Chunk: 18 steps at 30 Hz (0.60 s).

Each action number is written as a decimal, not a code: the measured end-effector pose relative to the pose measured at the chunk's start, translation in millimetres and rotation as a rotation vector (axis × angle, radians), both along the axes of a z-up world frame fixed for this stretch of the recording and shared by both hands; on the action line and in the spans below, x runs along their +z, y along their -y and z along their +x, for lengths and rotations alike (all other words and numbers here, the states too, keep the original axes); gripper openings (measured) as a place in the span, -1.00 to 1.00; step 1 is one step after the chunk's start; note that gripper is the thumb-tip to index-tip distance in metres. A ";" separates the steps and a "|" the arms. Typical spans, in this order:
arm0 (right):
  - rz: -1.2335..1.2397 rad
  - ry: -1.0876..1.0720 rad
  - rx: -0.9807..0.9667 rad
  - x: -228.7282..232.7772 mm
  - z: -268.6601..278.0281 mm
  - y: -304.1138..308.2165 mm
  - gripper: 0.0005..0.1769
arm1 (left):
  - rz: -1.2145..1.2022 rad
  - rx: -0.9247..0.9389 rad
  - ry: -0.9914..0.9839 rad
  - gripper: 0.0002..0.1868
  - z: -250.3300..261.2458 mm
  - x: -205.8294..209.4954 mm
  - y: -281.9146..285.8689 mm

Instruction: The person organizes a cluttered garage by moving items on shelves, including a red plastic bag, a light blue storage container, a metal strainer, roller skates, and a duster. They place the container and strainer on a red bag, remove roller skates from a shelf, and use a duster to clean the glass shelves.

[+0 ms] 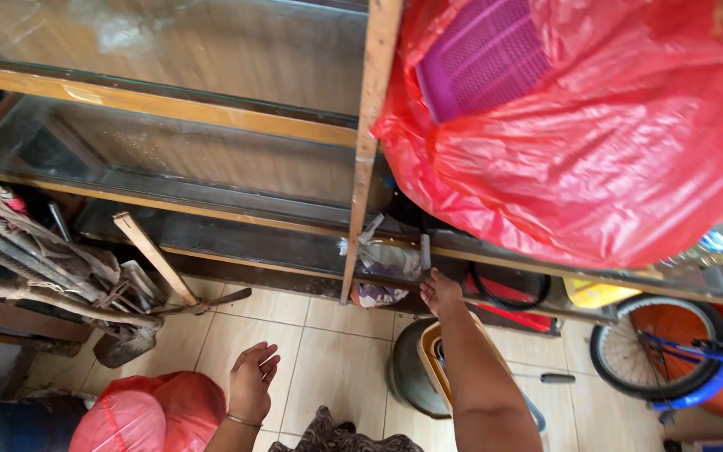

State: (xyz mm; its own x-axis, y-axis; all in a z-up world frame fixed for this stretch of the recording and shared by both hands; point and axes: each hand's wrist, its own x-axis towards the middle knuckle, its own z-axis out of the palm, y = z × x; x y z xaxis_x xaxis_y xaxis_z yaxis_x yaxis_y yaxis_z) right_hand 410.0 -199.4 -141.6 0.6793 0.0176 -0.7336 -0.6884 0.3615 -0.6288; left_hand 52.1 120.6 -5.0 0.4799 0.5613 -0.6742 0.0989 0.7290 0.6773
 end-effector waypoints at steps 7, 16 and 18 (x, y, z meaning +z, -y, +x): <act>0.159 0.034 0.005 5.0 30.5 -12.8 -0.79 | 0.004 0.057 -0.080 -0.68 -3.3 -2.0 -20.9; 0.094 0.039 0.077 44.4 50.4 -12.7 -0.75 | -0.022 0.099 -0.058 -0.69 -4.4 -12.9 -34.1; 0.202 0.080 0.052 52.2 52.2 -13.2 -0.79 | -0.020 0.094 -0.053 -0.67 -1.2 -10.0 -33.6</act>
State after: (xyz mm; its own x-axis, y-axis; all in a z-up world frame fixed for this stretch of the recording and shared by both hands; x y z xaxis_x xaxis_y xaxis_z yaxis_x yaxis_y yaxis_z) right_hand 462.1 -186.2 -89.4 0.7295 0.1958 -0.6554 -0.6604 0.4508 -0.6005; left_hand 50.9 154.3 -15.0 0.3888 0.5887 -0.7087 0.0647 0.7498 0.6585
